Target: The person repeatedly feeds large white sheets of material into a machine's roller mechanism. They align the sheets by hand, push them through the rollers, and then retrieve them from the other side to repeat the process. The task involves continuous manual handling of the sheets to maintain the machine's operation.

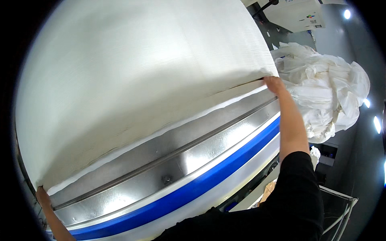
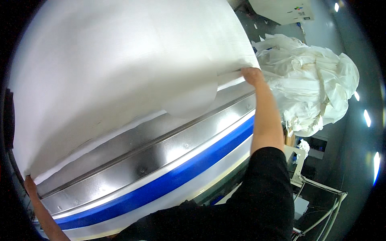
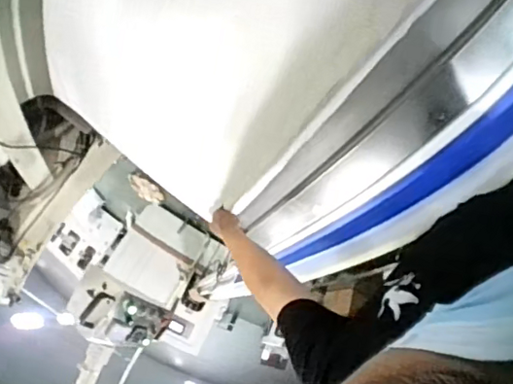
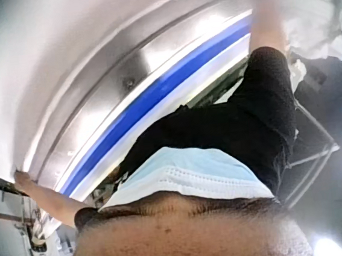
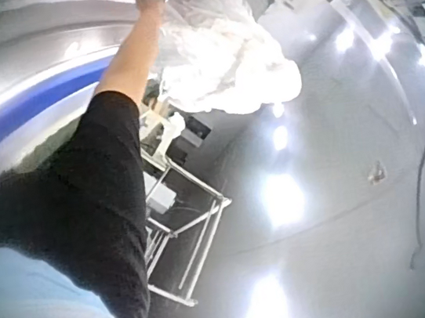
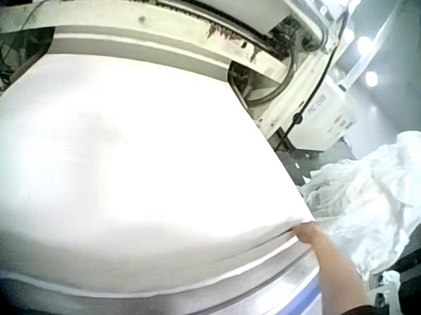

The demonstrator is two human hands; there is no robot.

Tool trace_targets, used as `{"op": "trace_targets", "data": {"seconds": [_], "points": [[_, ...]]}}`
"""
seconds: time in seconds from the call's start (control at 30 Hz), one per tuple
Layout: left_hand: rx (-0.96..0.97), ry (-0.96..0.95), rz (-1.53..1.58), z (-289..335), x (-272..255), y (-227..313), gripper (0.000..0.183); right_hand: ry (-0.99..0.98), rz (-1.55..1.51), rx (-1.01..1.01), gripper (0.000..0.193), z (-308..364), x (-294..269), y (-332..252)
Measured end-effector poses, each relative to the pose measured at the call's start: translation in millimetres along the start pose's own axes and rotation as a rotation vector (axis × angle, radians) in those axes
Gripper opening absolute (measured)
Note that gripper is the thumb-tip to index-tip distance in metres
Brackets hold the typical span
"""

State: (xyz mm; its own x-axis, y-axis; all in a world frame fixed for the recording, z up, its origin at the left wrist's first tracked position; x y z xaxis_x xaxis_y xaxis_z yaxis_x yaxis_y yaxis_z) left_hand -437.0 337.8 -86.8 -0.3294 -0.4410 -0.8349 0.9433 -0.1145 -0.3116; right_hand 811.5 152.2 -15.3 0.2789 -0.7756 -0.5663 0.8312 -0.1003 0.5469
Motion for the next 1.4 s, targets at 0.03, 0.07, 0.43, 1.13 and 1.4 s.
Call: {"op": "trace_targets", "data": {"seconds": [0.03, 0.07, 0.43, 1.13, 1.4], "points": [[0.009, 0.0, 0.006, 1, 3, -2, 0.032, 0.047, -0.056, -0.02, 0.032, 0, 8, 8], [-0.023, -0.027, -0.034, 1, 6, -6, 0.032, 0.068, -0.109, -0.014, 0.028, 0, 14, 18], [-0.086, -0.088, -0.361, 55, -61, 47, 0.031, 0.16, -0.315, 0.138, 0.037, 30, 7, 41], [0.06, -0.88, -0.643, 272, 3, 62, 0.02, -0.217, 0.205, -0.168, 0.032, 198, 134, 51], [0.148, -0.967, -0.649, 271, 66, 72, 0.018, -0.251, 0.221, -0.226, 0.017, 214, 207, 45]]}}
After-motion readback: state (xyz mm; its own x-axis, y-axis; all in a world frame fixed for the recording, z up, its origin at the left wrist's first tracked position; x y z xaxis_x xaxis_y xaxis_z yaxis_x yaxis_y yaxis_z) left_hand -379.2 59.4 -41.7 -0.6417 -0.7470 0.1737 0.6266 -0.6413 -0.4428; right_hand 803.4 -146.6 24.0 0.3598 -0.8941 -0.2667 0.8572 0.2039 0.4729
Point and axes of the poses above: each hand's wrist, its own z-axis away from the middle knuckle, its own x-axis out of the palm, y = z × x, the point moved 2 cm from there along -z, towards the middle knuckle, and after that the axes turned 11 degrees about -y, right-handed, at the moved point
